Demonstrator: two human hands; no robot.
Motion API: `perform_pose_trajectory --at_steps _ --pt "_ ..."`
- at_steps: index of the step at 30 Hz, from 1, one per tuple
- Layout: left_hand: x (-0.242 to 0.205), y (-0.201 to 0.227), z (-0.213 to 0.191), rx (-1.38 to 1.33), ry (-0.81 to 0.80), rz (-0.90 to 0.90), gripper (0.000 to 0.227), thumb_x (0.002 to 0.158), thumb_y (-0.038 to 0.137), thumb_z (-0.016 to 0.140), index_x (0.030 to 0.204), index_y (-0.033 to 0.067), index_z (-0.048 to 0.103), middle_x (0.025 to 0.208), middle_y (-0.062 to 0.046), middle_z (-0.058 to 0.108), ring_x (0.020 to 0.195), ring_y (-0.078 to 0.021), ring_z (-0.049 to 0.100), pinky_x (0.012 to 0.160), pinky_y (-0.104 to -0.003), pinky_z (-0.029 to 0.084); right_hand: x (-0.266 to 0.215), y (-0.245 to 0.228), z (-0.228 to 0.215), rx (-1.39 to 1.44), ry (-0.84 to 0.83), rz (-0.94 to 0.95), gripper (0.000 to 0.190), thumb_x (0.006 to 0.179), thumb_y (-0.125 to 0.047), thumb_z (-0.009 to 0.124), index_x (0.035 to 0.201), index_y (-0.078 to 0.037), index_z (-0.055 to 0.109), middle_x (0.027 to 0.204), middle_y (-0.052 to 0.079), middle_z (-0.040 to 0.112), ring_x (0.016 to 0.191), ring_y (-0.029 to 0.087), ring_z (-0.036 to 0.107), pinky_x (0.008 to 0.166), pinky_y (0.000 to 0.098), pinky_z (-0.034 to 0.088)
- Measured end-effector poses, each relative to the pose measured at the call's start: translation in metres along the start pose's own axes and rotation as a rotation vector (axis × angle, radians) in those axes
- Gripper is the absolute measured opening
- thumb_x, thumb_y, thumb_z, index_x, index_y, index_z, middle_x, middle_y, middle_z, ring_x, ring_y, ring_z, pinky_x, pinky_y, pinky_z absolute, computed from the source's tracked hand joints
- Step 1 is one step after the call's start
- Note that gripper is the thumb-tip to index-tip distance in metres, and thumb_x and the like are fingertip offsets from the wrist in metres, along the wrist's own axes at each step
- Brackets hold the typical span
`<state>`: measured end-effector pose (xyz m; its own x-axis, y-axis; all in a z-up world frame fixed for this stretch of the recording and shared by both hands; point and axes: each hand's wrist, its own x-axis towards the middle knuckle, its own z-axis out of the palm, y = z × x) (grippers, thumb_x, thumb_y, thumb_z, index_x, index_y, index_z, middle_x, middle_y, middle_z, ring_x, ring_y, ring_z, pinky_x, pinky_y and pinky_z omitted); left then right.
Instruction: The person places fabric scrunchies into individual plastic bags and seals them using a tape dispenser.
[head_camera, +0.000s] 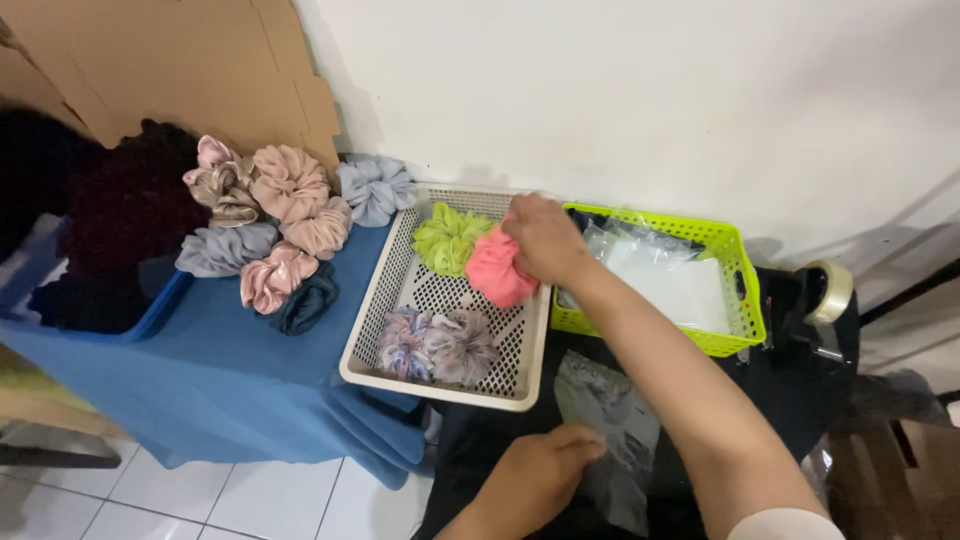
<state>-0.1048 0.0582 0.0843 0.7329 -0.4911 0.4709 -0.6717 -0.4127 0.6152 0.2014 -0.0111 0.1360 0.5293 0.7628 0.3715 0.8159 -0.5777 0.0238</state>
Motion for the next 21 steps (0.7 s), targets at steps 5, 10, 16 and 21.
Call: perform_pose_trajectory --at_steps 5,10,16,21 --pt "0.028 0.003 -0.011 -0.131 0.146 -0.11 0.034 0.087 -0.004 0.054 0.115 0.0037 0.071 0.122 -0.013 0.072 0.107 -0.0282 0.071 0.098 -0.036 0.053 -0.059 0.01 -0.068 0.734 0.248 0.27 0.026 0.086 -0.014 0.066 0.111 -0.01 0.067 0.14 0.012 0.056 0.135 0.027 0.048 0.113 0.044 0.04" --pt "0.071 0.004 -0.021 -0.427 0.243 -0.245 0.025 0.093 -0.005 0.056 0.111 0.0032 0.071 0.118 -0.013 0.071 0.061 -0.0212 0.076 0.059 -0.026 0.062 -0.133 -0.024 -0.151 1.659 0.743 0.712 0.05 0.091 -0.008 0.065 0.14 -0.001 0.056 0.132 0.013 0.068 0.114 0.02 0.067 0.095 0.0337 0.056" --pt "0.106 0.007 0.0 -0.437 0.183 -0.415 0.039 0.09 -0.002 0.051 0.122 0.0051 0.072 0.128 -0.008 0.068 0.064 -0.019 0.079 0.066 -0.022 0.059 -0.255 -0.03 -0.164 1.463 0.784 0.786 0.048 0.089 -0.01 0.067 0.136 -0.002 0.059 0.128 0.011 0.069 0.111 0.018 0.066 0.092 0.0328 0.056" --pt "0.116 0.025 0.026 -0.452 0.181 -0.414 0.039 0.087 0.0 0.054 0.123 0.0019 0.071 0.125 -0.009 0.067 0.065 -0.0123 0.07 0.068 -0.024 0.07 -0.309 -0.058 -0.158 1.3 0.766 0.824 0.045 0.087 -0.011 0.069 0.131 -0.003 0.062 0.123 0.009 0.071 0.108 0.016 0.065 0.09 0.0318 0.056"
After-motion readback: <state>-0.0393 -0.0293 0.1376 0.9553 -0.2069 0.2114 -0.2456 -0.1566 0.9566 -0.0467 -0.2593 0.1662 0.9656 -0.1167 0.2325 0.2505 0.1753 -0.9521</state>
